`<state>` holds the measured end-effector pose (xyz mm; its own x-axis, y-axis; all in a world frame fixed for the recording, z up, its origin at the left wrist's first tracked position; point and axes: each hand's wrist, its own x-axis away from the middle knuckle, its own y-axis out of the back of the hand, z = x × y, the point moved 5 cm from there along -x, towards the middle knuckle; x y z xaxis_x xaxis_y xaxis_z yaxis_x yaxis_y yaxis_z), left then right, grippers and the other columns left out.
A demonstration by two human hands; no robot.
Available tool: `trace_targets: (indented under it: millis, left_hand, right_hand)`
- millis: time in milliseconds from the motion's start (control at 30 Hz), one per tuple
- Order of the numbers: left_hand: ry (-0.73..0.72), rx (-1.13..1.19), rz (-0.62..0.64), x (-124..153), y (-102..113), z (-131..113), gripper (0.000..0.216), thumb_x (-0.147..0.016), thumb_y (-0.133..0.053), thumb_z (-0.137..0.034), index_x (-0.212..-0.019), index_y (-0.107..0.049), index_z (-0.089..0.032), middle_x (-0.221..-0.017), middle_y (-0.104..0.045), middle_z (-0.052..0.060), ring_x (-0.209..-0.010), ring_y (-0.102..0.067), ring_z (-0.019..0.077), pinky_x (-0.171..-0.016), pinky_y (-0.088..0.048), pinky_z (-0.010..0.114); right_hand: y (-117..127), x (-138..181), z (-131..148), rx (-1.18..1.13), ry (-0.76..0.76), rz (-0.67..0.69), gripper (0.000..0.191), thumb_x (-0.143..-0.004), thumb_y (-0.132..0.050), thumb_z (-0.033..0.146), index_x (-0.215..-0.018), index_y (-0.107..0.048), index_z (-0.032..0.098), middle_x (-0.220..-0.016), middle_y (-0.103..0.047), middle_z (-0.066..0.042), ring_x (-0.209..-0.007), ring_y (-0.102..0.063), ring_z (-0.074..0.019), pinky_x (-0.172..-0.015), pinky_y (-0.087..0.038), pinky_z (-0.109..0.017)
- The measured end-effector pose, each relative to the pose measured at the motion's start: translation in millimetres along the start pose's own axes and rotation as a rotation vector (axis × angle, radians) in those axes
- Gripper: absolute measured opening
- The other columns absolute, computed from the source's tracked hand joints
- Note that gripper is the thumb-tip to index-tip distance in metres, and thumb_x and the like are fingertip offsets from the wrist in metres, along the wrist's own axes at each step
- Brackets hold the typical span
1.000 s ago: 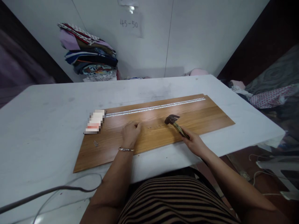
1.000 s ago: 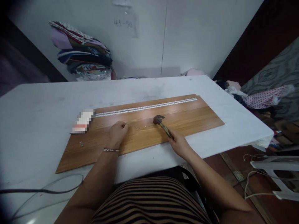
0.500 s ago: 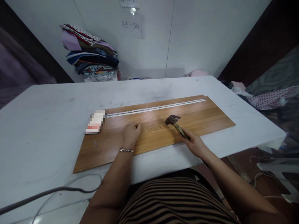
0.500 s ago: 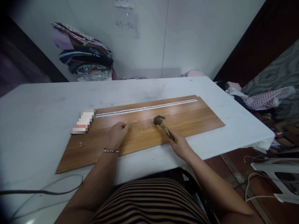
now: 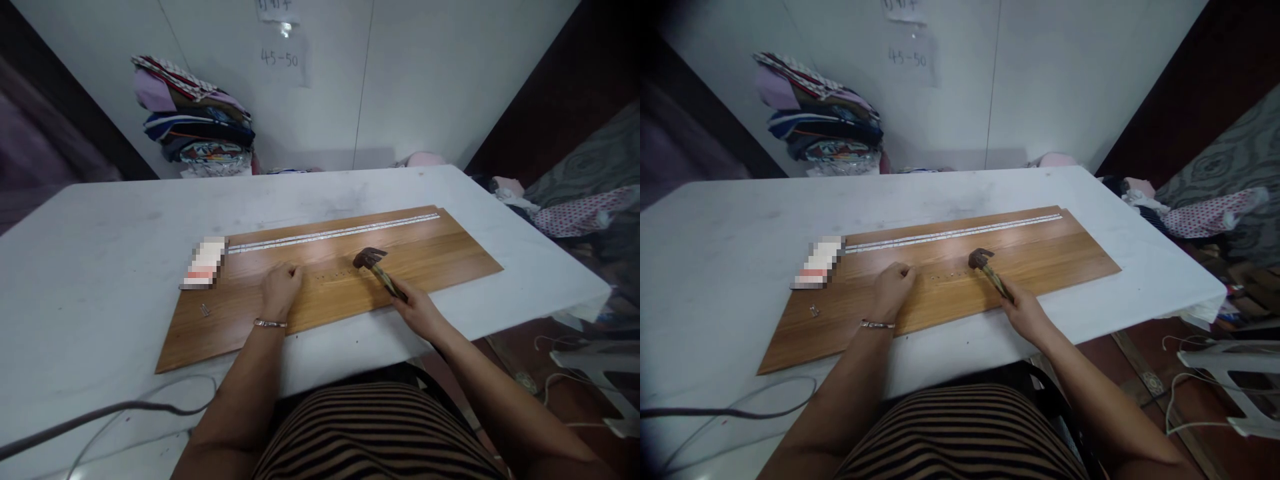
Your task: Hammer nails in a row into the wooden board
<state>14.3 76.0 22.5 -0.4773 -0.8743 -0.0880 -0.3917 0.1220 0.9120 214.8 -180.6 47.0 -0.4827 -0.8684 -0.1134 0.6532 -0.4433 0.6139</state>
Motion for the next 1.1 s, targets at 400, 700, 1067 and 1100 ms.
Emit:
trace_targets:
  millis: [400, 700, 1067, 1100]
  left_hand:
    - [0.012, -0.002, 0.015, 1.2, 2.8, -2.9, 0.034, -0.088, -0.043, -0.039, -0.083, -0.072, -0.022, -0.094, -0.071, 0.006, -0.088, -0.062, 0.0198, -0.074, -0.040, 0.028]
    - [0.007, -0.014, 0.017, 1.4, 2.3, -2.2, 0.034, -0.089, -0.043, -0.038, -0.080, -0.071, -0.021, -0.093, -0.071, 0.006, -0.087, -0.062, 0.0197, -0.074, -0.039, 0.029]
    - [0.002, -0.002, 0.017, 0.1, 1.4, -1.9, 0.035, -0.087, -0.042, -0.040, -0.078, -0.070, -0.020, -0.091, -0.070, 0.007, -0.085, -0.061, 0.0203, -0.071, -0.037, 0.030]
    - [0.000, 0.000, 0.014, -0.2, 0.9, -1.5, 0.035, -0.087, -0.042, -0.040, -0.078, -0.070, -0.021, -0.091, -0.070, 0.007, -0.085, -0.061, 0.0204, -0.071, -0.037, 0.030]
  right_hand:
    - [-0.2, 0.0, -0.9, -0.001, -0.016, 0.011, 0.058, -0.080, -0.052, 0.016, -0.137, -0.056, 0.023, -0.132, -0.064, -0.006, -0.123, -0.059, -0.0275, -0.105, -0.046, -0.047]
    - [0.4, 0.8, 1.9, -0.010, -0.005, 0.007, 0.057, -0.081, -0.052, 0.016, -0.137, -0.057, 0.025, -0.131, -0.066, -0.004, -0.122, -0.060, -0.0262, -0.105, -0.046, -0.046]
    - [-0.2, 0.9, -3.3, -0.001, -0.032, -0.008, 0.057, -0.080, -0.053, 0.017, -0.136, -0.057, 0.023, -0.131, -0.065, -0.006, -0.122, -0.060, -0.0273, -0.105, -0.046, -0.047]
    - [0.5, 1.2, -3.1, 0.001, -0.035, -0.014, 0.057, -0.080, -0.053, 0.017, -0.136, -0.057, 0.023, -0.131, -0.065, -0.006, -0.122, -0.060, -0.0272, -0.105, -0.046, -0.047]
